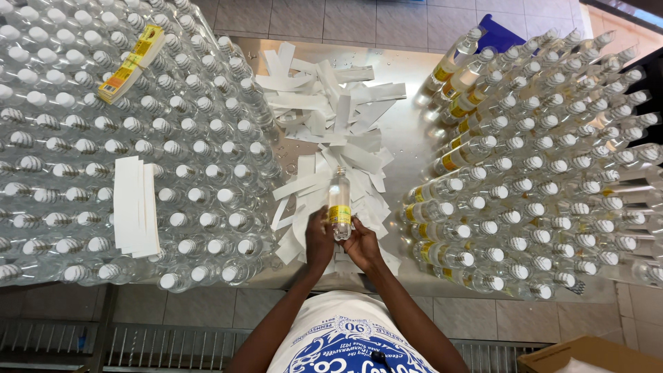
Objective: The person picks up clear plastic bottles from a large stack on the left, applies a yellow label to the center of each bottle, and places the labeled bottle into a stack on the right. The person repeats this process continuously, handling bottles and labels by hand.
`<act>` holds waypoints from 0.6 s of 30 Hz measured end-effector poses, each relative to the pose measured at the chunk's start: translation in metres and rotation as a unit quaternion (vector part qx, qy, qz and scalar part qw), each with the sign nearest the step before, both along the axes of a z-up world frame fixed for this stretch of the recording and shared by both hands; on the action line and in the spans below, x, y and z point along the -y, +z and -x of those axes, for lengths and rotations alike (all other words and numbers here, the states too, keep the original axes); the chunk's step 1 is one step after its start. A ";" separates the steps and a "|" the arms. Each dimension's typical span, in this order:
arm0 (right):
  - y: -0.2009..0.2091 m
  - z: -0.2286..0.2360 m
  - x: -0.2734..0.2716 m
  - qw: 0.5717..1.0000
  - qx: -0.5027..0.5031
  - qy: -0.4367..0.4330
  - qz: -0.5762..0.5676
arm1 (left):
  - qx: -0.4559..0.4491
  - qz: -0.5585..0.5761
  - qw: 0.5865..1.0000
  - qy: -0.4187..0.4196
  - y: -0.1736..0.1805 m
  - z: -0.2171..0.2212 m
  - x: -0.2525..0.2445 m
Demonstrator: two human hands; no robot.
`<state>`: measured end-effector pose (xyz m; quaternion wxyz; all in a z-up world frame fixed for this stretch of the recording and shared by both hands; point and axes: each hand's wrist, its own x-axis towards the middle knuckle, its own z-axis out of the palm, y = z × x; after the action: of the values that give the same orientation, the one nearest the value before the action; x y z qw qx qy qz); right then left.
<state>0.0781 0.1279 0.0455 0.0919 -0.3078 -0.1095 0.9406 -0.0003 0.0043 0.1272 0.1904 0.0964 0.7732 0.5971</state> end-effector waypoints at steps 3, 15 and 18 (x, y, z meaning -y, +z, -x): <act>-0.006 -0.003 -0.002 0.999 0.014 0.013 -0.046 | 0.068 0.065 0.994 -0.048 -0.035 0.007 -0.015; 0.040 -0.014 0.002 0.910 0.004 0.035 -0.413 | 0.390 -0.251 0.876 -0.131 -0.027 0.043 0.006; 0.111 -0.012 0.005 0.891 -0.026 0.046 -0.452 | 0.346 -0.294 0.880 -0.139 -0.007 0.035 0.004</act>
<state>0.0899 0.1224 0.1562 0.1807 -0.2029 -0.5340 0.8006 -0.0356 0.0001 0.1204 0.4897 0.0417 0.4254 0.7599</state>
